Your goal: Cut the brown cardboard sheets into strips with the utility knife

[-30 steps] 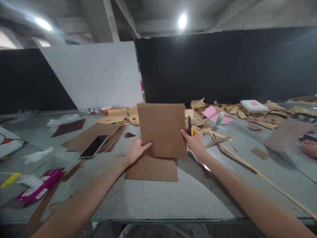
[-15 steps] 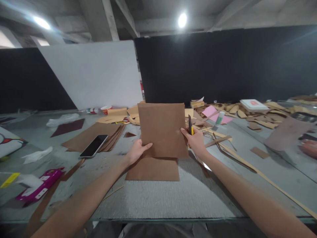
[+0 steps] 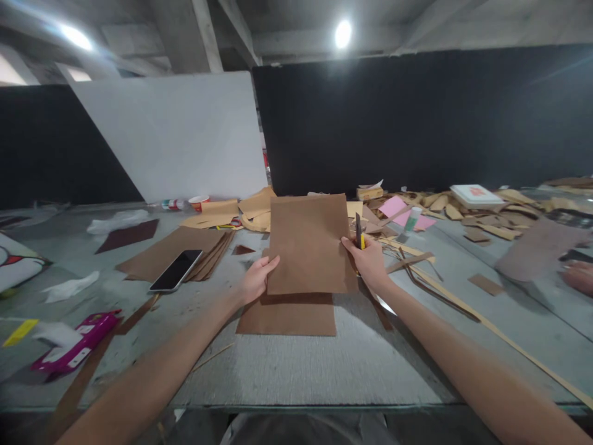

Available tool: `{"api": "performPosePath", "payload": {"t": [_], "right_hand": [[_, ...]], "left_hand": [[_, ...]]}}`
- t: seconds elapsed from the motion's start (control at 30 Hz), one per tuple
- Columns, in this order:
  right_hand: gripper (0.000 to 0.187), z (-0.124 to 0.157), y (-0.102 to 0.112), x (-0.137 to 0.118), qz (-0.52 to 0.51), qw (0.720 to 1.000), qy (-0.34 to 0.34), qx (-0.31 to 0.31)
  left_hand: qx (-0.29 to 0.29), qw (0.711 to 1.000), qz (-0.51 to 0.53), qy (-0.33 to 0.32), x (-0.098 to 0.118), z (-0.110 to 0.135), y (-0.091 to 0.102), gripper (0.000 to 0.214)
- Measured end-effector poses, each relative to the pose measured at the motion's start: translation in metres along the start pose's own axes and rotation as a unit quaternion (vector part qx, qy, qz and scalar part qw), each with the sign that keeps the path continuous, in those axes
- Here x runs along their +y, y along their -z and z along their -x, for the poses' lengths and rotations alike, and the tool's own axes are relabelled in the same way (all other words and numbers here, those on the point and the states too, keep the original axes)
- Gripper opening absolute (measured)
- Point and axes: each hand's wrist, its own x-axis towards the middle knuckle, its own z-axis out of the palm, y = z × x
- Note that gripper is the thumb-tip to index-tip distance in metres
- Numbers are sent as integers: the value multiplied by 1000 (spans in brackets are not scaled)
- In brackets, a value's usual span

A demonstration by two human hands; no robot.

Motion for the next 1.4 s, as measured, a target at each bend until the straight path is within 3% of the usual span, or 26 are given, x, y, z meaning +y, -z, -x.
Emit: {"api": "performPosePath", "payload": {"t": [0.33, 1.0, 1.4], "right_hand": [[55, -5, 1, 12, 4, 1000, -13, -25], [53, -7, 1, 14, 50, 999, 6, -17], [58, -13, 2, 19, 34, 999, 6, -21]], "left_hand": [[-41, 999, -16, 1, 2, 4, -2, 50], [9, 999, -22, 27, -1, 0, 1, 58], [1, 999, -43, 17, -6, -3, 3, 60]]}}
